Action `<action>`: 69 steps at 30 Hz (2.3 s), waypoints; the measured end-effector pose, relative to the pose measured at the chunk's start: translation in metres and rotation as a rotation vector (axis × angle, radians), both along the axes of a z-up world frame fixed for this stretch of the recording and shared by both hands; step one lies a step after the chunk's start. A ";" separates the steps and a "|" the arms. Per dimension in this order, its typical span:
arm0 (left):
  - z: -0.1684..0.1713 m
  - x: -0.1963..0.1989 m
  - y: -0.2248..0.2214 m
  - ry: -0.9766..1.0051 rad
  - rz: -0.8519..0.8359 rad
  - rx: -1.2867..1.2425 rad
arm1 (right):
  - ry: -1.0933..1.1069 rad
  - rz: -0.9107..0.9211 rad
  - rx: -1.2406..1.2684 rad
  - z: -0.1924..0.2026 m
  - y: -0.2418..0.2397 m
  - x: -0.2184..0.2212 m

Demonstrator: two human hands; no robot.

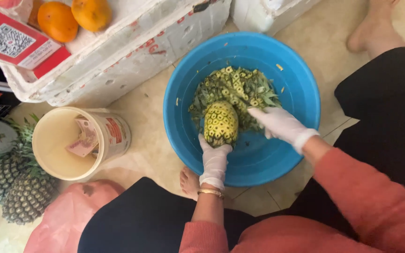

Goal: Peeling a pineapple and removing its eyes with a knife over a blue basin

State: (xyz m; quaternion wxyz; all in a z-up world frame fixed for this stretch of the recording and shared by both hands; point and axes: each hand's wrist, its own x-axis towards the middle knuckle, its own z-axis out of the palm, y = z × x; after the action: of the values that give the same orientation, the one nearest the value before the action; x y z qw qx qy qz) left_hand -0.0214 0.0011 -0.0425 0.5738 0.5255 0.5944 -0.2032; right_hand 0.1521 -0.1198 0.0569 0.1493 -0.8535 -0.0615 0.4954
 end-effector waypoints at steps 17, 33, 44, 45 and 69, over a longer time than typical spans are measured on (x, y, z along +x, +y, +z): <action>0.018 0.010 0.003 0.016 0.042 -0.036 | -0.026 0.248 -0.062 0.031 0.025 -0.013; 0.033 0.009 0.009 -0.097 0.273 -0.132 | 0.051 0.272 -0.179 0.028 -0.004 -0.027; 0.008 0.001 0.004 -0.101 0.201 -0.078 | 0.186 -0.274 0.027 -0.070 -0.022 0.011; 0.010 -0.002 0.002 -0.101 0.204 -0.085 | 0.185 -0.272 0.019 -0.053 -0.026 0.003; 0.051 0.013 0.014 0.039 -0.349 0.189 | -0.016 0.296 -0.085 0.024 -0.011 -0.042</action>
State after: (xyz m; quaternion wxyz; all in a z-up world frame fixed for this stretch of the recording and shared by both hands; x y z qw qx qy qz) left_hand -0.0086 0.0148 0.0087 0.4665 0.6680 0.5217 -0.2528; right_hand 0.1102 -0.1303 0.0811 0.0377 -0.8447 -0.1668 0.5071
